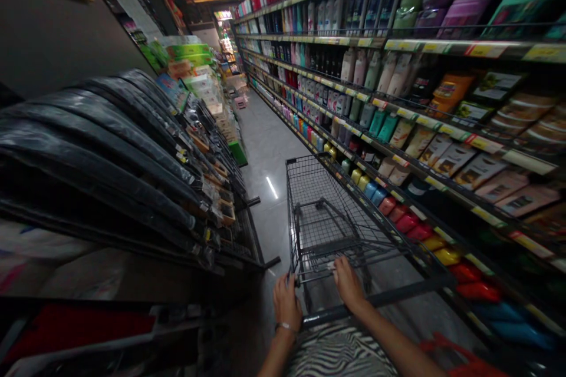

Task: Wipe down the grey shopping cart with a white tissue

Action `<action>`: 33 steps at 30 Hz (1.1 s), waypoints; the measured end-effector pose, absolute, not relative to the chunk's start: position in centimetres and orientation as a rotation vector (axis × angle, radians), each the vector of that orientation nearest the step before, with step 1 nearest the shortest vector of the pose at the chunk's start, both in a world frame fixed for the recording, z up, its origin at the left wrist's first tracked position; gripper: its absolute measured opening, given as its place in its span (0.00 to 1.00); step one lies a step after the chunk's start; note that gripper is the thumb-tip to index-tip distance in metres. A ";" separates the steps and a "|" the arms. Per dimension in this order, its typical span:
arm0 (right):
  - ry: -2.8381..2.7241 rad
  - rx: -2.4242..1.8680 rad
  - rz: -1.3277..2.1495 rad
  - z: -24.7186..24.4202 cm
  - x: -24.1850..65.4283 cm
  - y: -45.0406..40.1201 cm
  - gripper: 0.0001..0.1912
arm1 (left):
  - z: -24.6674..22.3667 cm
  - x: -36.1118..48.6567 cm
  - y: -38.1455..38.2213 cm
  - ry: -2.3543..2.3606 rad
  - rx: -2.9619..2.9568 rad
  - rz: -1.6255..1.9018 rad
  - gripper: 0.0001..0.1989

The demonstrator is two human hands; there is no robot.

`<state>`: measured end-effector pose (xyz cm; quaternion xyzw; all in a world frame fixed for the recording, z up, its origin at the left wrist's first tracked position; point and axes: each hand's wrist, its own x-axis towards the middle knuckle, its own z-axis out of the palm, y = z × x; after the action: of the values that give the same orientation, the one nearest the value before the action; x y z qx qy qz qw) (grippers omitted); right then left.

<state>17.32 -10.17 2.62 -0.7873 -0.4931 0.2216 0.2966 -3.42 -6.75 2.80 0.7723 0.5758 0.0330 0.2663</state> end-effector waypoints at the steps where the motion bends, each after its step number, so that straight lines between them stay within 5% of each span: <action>1: -1.310 -2.083 0.593 2.6 17.1 -10.1 0.18 | 2.4 -3.6 -6.8 1.582 2.078 0.104 0.38; 12: -1.618 -1.761 0.787 3.0 8.6 -7.8 0.19 | 0.1 -4.1 -6.3 1.606 2.004 0.237 0.34; 33: -1.680 -2.203 0.558 3.8 18.3 -10.8 0.18 | 0.7 -1.6 -7.1 1.678 1.815 0.356 0.39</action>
<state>18.32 -10.77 3.79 -0.7698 -0.5870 0.1952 0.1573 -1.64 -7.13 0.71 0.6894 0.6374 0.1353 0.3165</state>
